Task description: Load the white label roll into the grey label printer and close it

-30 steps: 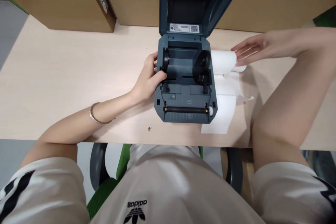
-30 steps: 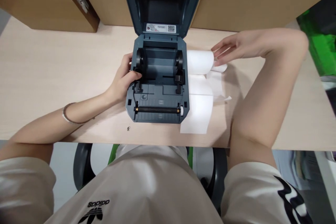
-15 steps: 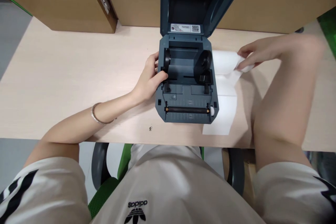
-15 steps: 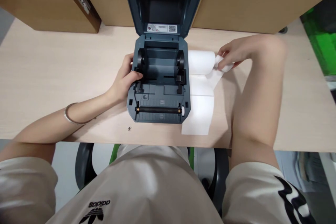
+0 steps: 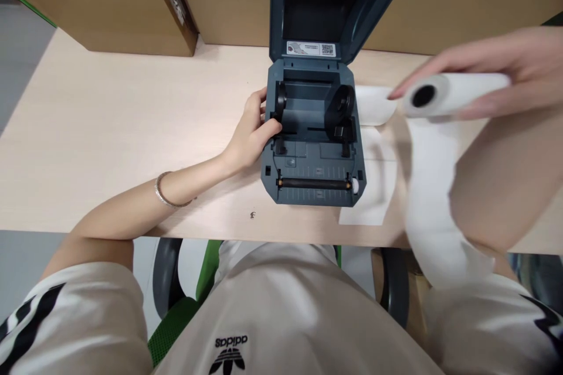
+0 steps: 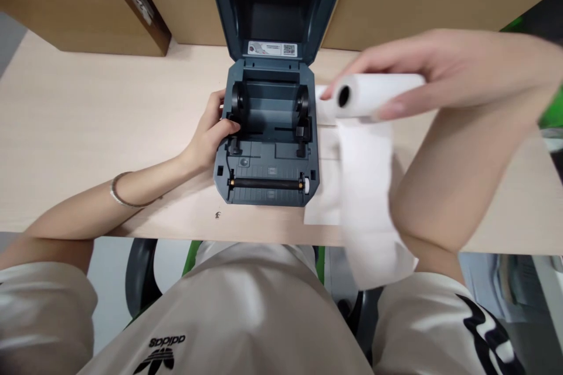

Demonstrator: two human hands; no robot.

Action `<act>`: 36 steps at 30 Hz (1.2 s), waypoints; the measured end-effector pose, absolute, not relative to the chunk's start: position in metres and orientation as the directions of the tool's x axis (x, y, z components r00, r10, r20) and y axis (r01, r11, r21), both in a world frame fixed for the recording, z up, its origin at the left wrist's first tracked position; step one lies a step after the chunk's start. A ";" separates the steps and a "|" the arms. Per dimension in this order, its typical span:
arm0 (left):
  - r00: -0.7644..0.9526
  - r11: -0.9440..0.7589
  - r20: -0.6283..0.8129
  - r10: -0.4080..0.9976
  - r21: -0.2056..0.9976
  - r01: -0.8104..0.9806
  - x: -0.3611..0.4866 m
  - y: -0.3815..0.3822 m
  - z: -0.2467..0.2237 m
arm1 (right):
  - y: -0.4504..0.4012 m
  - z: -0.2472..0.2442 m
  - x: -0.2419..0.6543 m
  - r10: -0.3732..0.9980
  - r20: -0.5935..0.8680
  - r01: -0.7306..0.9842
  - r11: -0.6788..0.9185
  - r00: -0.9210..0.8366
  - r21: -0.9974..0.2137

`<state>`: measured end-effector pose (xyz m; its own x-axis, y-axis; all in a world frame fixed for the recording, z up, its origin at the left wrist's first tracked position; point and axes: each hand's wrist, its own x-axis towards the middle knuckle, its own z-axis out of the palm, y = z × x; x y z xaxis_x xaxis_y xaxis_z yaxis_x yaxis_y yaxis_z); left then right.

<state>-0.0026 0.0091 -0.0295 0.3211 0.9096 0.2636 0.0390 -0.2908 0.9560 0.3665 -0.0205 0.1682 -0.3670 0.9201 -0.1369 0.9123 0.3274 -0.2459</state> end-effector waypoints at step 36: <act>0.319 -0.294 0.262 0.911 0.954 0.058 -0.002 0.006 -0.025 | -0.040 0.140 0.271 0.604 -0.131 0.593 0.676 -0.786 -0.439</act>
<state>-0.0024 0.0061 -0.0246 0.3187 0.9110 0.2616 0.0578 -0.2942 0.9540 0.2715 -0.0402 0.1398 -0.7860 0.6042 -0.1310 0.5926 0.6757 -0.4385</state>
